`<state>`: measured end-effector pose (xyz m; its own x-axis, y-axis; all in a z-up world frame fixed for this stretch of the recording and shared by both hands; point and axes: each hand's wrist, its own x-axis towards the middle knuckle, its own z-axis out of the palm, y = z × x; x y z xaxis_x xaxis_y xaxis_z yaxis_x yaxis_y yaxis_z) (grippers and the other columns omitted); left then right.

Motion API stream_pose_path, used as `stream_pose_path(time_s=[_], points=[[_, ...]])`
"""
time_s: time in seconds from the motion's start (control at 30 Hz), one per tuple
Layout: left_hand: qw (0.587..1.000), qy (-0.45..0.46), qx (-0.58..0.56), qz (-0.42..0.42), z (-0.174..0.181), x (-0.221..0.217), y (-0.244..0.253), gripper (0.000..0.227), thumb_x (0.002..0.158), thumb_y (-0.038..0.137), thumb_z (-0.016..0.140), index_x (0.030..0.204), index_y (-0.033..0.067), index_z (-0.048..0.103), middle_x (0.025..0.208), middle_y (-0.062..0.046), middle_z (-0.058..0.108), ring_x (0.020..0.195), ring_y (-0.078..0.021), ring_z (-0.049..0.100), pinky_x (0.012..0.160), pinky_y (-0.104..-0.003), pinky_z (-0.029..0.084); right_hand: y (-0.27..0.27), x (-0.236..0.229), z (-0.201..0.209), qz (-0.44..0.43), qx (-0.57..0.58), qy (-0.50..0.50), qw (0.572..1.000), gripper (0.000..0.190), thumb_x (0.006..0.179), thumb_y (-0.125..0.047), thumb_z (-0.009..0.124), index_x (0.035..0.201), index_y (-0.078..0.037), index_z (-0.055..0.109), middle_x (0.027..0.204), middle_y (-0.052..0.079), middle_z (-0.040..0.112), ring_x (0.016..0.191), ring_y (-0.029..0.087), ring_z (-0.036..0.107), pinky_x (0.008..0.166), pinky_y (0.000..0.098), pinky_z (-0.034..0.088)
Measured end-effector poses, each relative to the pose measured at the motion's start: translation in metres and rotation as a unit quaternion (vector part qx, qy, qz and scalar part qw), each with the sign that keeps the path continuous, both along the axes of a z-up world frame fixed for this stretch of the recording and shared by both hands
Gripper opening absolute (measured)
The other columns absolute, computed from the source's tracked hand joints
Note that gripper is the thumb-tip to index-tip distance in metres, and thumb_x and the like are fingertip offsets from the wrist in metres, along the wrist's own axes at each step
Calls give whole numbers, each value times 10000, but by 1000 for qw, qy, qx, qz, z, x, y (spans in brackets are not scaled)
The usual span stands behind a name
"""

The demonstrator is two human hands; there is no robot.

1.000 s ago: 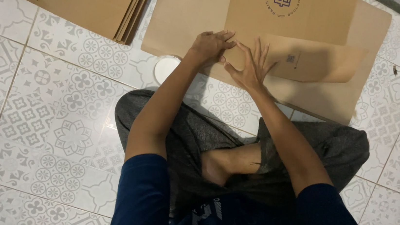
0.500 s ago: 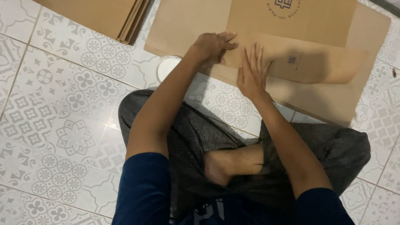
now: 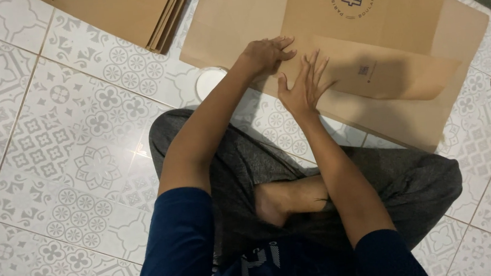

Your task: Assembling paper bags by applying glue to the edges with a stick and folding them.

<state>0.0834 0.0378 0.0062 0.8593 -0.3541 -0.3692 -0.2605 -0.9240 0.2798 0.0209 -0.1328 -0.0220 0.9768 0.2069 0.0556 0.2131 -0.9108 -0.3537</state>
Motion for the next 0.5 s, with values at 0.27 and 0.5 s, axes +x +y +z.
stream_pose_path(time_s=[0.27,0.5], points=[[1000,1,22,6,-18,6,-6,558,987,307,598,1501,477,463,1667,207,195,1529,-127,269,1237,-407,321,15,-2,23,-23,13,31,999,858,886,-508,741,1504,-116,295,1719,201,31,1556,483,-48,1073,880,83],[1000,-6,-3,-7,8,-10,-3,661,943,431,704,1543,417,429,1699,131,167,1556,-159,219,1268,-435,260,-19,-2,22,43,13,102,994,925,978,-627,613,1643,-145,186,1740,119,-51,1586,387,-99,1207,754,-4]])
